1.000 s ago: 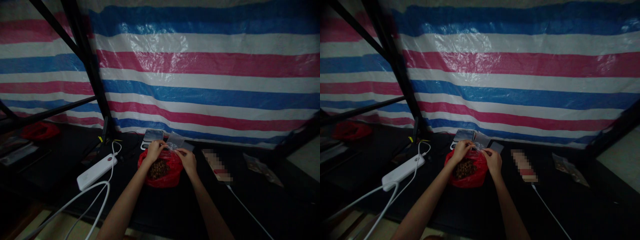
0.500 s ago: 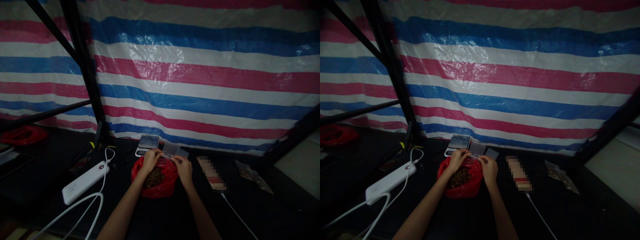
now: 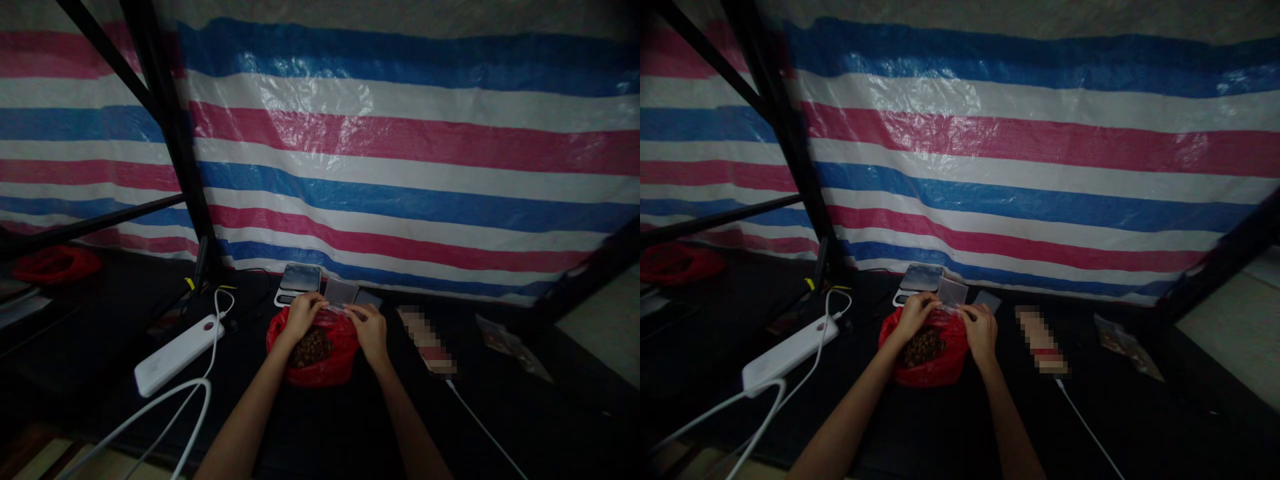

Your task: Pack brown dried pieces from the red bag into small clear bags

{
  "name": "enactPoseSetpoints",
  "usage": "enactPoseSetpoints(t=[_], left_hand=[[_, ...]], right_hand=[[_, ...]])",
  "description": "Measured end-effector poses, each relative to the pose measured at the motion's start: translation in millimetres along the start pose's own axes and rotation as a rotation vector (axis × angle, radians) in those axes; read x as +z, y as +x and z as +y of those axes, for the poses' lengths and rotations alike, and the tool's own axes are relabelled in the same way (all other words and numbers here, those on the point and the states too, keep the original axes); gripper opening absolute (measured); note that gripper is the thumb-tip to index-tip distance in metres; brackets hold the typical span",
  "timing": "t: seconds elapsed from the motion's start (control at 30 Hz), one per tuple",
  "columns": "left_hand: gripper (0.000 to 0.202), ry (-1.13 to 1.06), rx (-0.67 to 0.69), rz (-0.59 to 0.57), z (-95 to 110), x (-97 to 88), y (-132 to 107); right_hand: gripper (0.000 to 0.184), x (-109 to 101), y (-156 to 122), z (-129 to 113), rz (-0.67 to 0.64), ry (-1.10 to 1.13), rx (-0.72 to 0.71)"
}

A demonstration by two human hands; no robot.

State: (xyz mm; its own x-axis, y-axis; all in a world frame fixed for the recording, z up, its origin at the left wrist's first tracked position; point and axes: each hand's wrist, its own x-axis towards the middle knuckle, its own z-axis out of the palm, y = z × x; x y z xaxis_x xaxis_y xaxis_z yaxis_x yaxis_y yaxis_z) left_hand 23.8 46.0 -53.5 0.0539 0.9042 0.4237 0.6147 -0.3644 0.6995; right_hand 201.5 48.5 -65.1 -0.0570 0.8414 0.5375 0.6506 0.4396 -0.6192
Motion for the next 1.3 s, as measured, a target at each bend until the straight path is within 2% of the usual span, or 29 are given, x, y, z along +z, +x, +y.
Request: enactPoseSetpoints(t=[0.23, 0.5, 0.73, 0.9, 1.07, 1.3], left_hand=[[0.016, -0.031, 0.045, 0.015, 5, -1.7, -3], [0.020, -0.312, 0.011, -0.059, 2, -4.8, 1], [0.021, -0.232, 0.013, -0.043, 1, -1.4, -1], [0.018, -0.164, 0.042, -0.071, 7, -0.5, -3], [0.019, -0.100, 0.007, -0.049, 9, -2.1, -2], [0.018, -0.018, 0.046, -0.069, 12, -3.5, -4]], right_hand=[[0.019, -3, 0, -3, 0.005, 0.007, 0.003], [0.021, -4, 1, -5, 0.063, 0.045, -0.067], [0.024, -1, 1, -6, 0.036, -0.015, -0.095], [0.031, 2, 1, -1, -0.005, -0.073, -0.047], [0.032, 0, 1, 0, -0.063, -0.117, -0.007], [0.032, 3, 0, 2, -0.038, -0.220, 0.024]])
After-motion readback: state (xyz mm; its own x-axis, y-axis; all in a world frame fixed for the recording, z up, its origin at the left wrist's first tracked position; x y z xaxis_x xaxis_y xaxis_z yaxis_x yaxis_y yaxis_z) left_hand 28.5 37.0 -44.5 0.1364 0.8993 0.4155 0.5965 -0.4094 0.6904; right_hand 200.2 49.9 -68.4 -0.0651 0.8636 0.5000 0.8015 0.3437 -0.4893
